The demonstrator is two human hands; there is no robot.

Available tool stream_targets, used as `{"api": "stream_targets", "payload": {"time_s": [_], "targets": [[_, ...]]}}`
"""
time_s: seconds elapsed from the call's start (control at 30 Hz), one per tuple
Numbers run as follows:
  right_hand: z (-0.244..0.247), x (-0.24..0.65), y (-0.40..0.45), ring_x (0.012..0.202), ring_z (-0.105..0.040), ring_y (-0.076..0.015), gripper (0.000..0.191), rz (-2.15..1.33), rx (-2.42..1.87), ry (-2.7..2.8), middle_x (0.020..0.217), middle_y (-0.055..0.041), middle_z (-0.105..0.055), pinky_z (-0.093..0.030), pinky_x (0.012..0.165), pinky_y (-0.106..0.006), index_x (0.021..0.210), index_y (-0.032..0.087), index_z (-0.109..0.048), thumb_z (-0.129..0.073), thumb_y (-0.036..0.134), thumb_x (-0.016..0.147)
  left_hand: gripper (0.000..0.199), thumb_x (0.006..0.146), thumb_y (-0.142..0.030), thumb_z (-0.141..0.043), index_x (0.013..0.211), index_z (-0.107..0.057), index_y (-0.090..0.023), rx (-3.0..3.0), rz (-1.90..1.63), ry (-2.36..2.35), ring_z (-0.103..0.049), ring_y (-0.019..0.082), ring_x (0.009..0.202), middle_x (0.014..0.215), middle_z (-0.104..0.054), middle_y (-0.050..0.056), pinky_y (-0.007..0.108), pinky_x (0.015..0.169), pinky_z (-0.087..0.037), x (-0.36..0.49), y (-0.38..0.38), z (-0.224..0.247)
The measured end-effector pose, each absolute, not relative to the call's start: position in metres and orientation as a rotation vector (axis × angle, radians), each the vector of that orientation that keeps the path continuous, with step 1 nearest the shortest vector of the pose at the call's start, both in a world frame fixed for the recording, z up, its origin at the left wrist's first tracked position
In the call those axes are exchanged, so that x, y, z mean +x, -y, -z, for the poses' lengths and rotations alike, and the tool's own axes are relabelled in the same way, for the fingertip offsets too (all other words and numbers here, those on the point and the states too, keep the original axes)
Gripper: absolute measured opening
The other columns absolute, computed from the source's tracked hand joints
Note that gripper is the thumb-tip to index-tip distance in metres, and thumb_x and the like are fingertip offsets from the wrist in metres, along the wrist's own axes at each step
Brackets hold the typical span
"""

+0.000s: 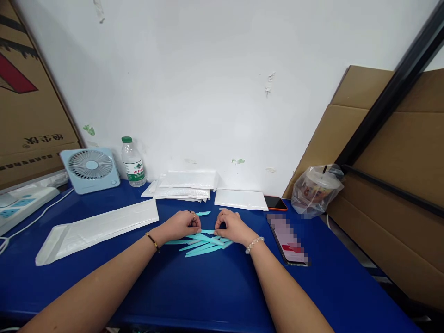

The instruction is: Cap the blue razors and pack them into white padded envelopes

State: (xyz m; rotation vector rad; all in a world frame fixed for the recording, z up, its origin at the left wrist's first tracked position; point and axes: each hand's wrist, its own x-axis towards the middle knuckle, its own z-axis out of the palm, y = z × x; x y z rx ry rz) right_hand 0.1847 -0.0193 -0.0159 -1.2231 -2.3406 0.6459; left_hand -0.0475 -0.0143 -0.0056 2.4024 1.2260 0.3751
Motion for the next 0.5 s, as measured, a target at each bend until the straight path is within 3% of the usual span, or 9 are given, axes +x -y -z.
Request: {"api": "stream_targets", "payload": {"time_s": [0.17, 0.5], "targets": [[0.017, 0.185, 0.018, 0.091, -0.054, -0.0201, 0.007, -0.634, -1.212, 2.339, 0.089, -0.0018, -0.059, -0.036, 0.083, -0.035, 0.072, 0.022, -0.065, -0.068, 0.028, 0.074, 0.027, 0.079, -0.042, -0.051, 0.074, -0.067, -0.021, 2.358, -0.439, -1.237, -0.057, 0.016, 0.069, 0.075, -0.066, 0.001, 0.024, 0.059, -0.036, -0.049, 0.013, 0.011], [0.016, 0.193, 0.011, 0.095, -0.054, -0.0196, 0.006, -0.543, -1.182, 2.298, 0.093, -0.0022, -0.058, -0.036, 0.087, -0.034, 0.071, 0.020, -0.065, -0.069, 0.024, 0.073, 0.020, 0.075, -0.038, -0.055, 0.072, -0.067, -0.022, 2.350, -0.413, -1.305, -0.055, 0.013, 0.063, 0.073, -0.066, -0.001, 0.022, 0.056, -0.033, -0.048, 0.010, 0.008]]}}
